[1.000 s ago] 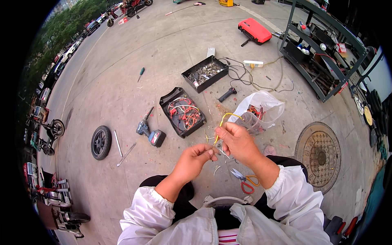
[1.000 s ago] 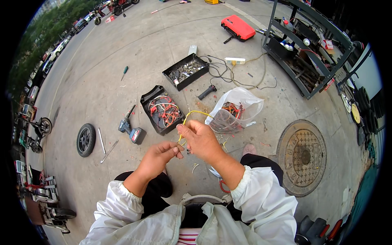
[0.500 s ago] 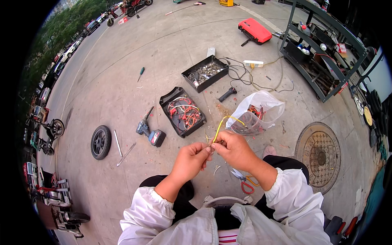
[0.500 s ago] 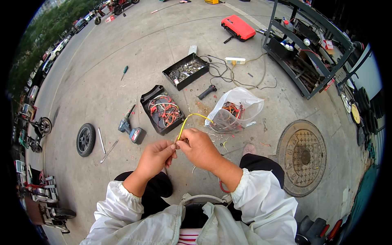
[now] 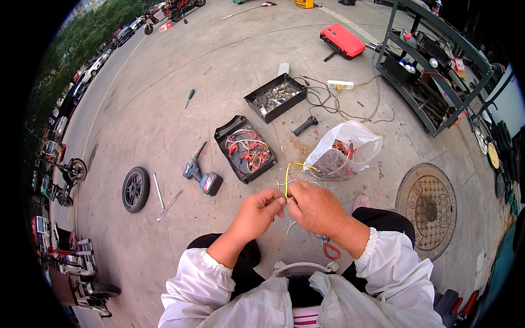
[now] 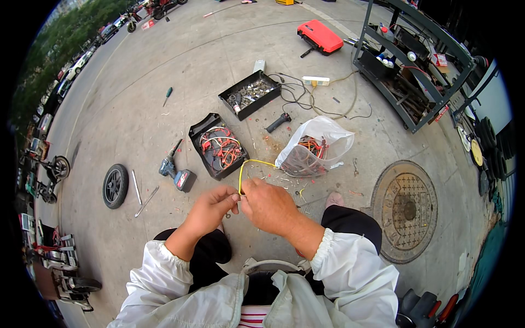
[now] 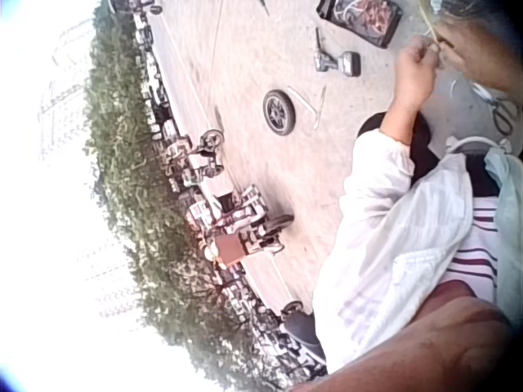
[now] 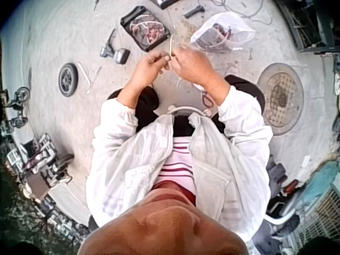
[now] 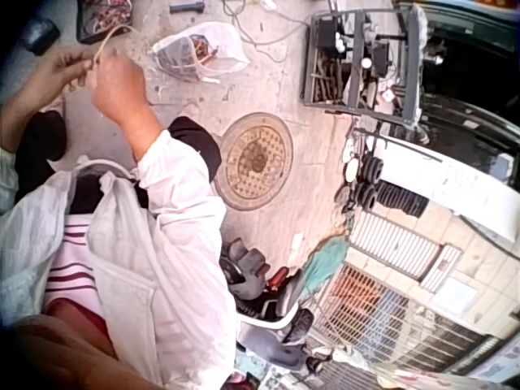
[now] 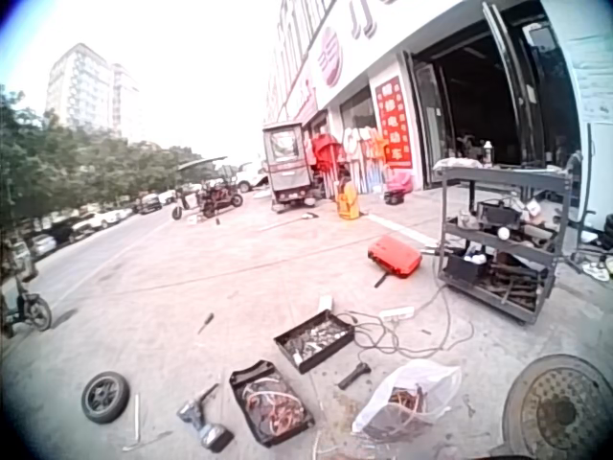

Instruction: The person strips the insulation from a yellow wire using pliers, twists the exposed strands, and then uses a soldering iron to tin the wire ends. The work is performed while seated on the ground in an outdoor workshop area.

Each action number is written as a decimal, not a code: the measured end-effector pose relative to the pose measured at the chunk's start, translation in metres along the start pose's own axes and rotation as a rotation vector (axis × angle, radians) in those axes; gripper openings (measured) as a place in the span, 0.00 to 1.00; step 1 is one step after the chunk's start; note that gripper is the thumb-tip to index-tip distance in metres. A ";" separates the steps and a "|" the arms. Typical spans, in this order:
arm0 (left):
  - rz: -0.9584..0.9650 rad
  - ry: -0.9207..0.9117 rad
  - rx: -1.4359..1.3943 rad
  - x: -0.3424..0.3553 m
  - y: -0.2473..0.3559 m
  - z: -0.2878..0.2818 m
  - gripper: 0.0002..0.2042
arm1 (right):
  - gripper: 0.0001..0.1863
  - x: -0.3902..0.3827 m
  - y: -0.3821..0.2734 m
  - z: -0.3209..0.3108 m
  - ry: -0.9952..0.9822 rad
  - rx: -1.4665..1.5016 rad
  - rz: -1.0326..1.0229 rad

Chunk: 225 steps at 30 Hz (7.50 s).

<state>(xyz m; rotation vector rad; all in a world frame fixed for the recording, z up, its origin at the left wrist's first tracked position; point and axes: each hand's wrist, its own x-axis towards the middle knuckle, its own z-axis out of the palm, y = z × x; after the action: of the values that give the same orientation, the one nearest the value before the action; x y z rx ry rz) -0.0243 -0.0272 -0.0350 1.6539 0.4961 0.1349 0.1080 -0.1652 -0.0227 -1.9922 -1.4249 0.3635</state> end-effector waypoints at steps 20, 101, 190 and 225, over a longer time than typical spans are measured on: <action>0.097 -0.108 0.370 -0.011 0.027 -0.002 0.07 | 0.11 -0.014 0.002 0.000 0.005 -0.091 -0.125; 0.055 -0.671 -0.499 -0.021 0.035 -0.006 0.22 | 0.13 -0.018 -0.033 -0.048 -0.015 0.414 -0.309; 0.433 -0.027 0.505 -0.018 0.016 -0.013 0.06 | 0.07 -0.014 0.006 0.006 -0.184 1.252 0.539; 0.449 -0.369 0.551 -0.021 0.008 0.013 0.09 | 0.12 -0.053 0.018 0.017 -0.438 0.101 0.040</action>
<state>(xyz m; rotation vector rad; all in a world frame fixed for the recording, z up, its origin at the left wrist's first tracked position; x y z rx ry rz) -0.0361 -0.0482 -0.0251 2.2530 -0.1458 0.0174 0.0921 -0.2115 -0.0544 -1.9353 -1.5883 0.9162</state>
